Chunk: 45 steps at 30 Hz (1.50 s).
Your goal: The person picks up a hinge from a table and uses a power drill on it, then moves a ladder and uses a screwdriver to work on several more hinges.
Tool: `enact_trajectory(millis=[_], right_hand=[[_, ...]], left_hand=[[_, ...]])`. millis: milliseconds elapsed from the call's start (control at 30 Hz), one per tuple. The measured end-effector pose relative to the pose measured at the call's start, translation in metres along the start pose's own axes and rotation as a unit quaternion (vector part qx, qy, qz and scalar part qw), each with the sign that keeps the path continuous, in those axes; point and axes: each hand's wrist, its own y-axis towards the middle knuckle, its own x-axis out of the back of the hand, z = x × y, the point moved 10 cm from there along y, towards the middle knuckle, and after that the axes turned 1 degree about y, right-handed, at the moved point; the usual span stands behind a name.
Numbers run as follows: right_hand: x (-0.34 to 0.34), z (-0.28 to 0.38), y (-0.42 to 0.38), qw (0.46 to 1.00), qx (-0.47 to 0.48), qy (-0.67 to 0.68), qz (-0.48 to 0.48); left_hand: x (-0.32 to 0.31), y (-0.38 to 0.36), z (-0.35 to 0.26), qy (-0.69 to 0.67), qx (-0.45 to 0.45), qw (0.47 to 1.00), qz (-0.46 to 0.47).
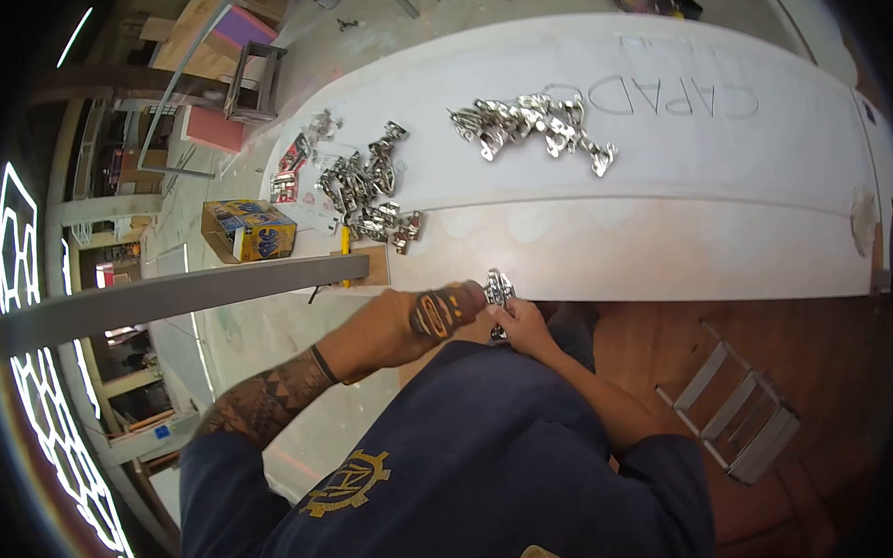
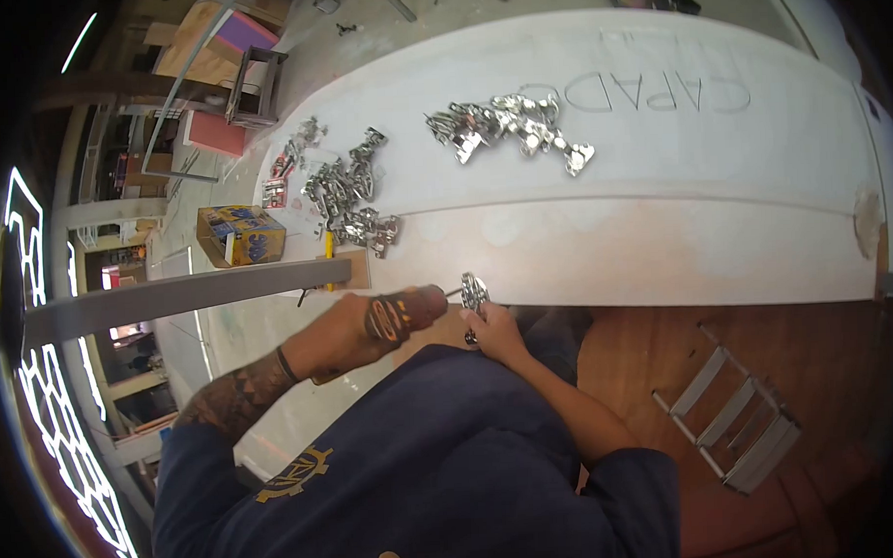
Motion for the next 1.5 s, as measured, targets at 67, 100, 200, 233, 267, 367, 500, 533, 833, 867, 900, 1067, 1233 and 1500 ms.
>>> enact_trajectory(millis=[67, 100, 200, 233, 267, 367, 500, 533, 833, 867, 900, 1067, 1233, 1500], right_hand=[[0.000, 0.002, 0.004, 1.000, 0.021, -0.017, 0.006], [0.000, -0.002, 0.006, 0.999, 0.028, -0.023, 0.013], [0.001, -0.002, 0.016, 0.999, 0.014, 0.020, 0.038], [0.000, -0.001, 0.017, 0.996, -0.040, 0.059, 0.059], [0.010, 0.021, 0.019, 0.998, -0.035, 0.002, 0.046], [0.047, 0.116, 0.041, 0.960, 0.086, -0.262, -0.048], [0.079, 0.211, 0.102, 0.797, 0.198, -0.547, -0.163], [0.082, 0.225, 0.110, 0.756, 0.211, -0.592, -0.180], [-0.070, 0.310, 0.154, 0.702, 0.461, -0.536, -0.088], [-0.101, 0.305, 0.170, 0.671, 0.466, -0.576, -0.034], [-0.129, 0.298, 0.186, 0.636, 0.469, -0.613, 0.017], [-0.181, 0.239, 0.273, 0.603, 0.483, -0.632, 0.052], [-0.193, 0.269, 0.237, 0.537, 0.497, -0.681, -0.022], [-0.081, 0.238, 0.176, 0.852, 0.243, -0.446, -0.126]], left_hand=[[-0.003, -0.011, 0.003, -0.013, 0.012, 0.999, -0.030], [-0.006, -0.018, 0.006, -0.028, 0.018, 0.999, -0.041], [-0.011, -0.053, 0.015, -0.084, 0.028, 0.987, -0.134], [-0.015, -0.067, 0.029, -0.101, 0.053, 0.978, -0.175], [-0.025, -0.078, 0.041, -0.110, 0.046, 0.975, -0.186], [-0.035, -0.121, 0.058, -0.042, -0.084, 0.919, -0.383], [-0.092, -0.149, 0.148, -0.345, 0.047, 0.804, -0.482], [-0.128, -0.145, 0.176, -0.389, 0.099, 0.796, -0.454], [-0.228, -0.176, 0.213, -0.447, 0.183, 0.724, -0.492], [-0.230, -0.178, 0.211, -0.438, 0.193, 0.733, -0.483], [-0.228, -0.183, 0.208, -0.436, 0.194, 0.732, -0.486], [-0.187, -0.165, 0.245, -0.292, 0.267, 0.860, -0.323], [-0.116, -0.111, 0.233, -0.160, 0.145, 0.921, -0.323], [-0.099, -0.076, 0.184, -0.060, -0.009, 0.938, -0.341]])
